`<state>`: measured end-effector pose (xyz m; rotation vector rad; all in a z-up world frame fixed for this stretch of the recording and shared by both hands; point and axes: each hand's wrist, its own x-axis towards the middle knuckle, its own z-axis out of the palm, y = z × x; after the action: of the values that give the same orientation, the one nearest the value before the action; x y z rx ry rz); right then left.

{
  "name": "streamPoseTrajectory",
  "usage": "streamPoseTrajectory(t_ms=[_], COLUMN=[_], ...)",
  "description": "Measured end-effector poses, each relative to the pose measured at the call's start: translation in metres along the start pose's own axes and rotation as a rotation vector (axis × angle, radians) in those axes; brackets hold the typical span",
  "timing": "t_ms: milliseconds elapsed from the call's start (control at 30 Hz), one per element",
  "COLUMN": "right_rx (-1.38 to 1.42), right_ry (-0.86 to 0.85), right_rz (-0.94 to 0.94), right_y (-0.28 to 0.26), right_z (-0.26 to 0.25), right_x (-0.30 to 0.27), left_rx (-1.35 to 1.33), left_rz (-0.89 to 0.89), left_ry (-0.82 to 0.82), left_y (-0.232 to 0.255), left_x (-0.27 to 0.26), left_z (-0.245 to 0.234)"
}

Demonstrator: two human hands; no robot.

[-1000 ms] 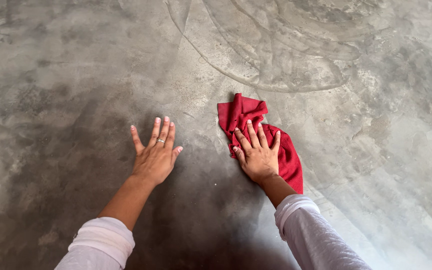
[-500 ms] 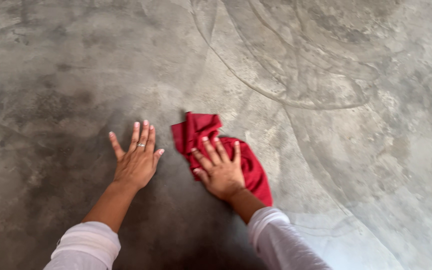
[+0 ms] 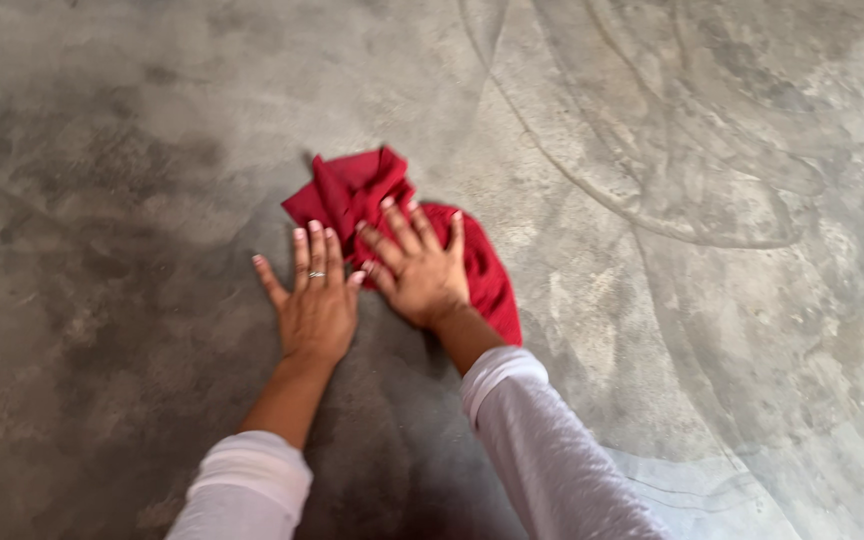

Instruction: The person wipes a concrete floor with a red cloth, repeatedly dipping the cloth into a yellow bucket of water to rinse it. The person scrubs the floor in circular motions and moves the bucket to different locations to continue cleaning.

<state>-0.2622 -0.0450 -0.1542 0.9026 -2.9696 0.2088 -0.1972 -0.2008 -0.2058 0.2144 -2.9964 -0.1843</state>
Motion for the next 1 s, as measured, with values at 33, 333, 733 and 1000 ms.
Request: streamPoseTrajectory(t_ms=[33,333,733,1000], right_rx=[0.009,-0.004,-0.005,0.026], right_ry=[-0.017,0.009,-0.116,-0.054], right_rz=[0.030,0.192,-0.038,-0.132], right_y=[0.002,-0.009,0.003,0.004], right_z=[0.001,0.006,0.002,0.013], right_x=[0.007,0.011,-0.004,-0.009], left_rx=[-0.031,-0.068,-0.063,-0.125], left_rz=[0.001,-0.039,-0.036,-0.021], left_ry=[0.033,0.042,-0.033,-0.149], left_y=[0.001,0.005,0.004,0.003], left_x=[-0.001,-0.005,0.000,0.000], left_z=[-0.001,-0.023,-0.021,-0.038])
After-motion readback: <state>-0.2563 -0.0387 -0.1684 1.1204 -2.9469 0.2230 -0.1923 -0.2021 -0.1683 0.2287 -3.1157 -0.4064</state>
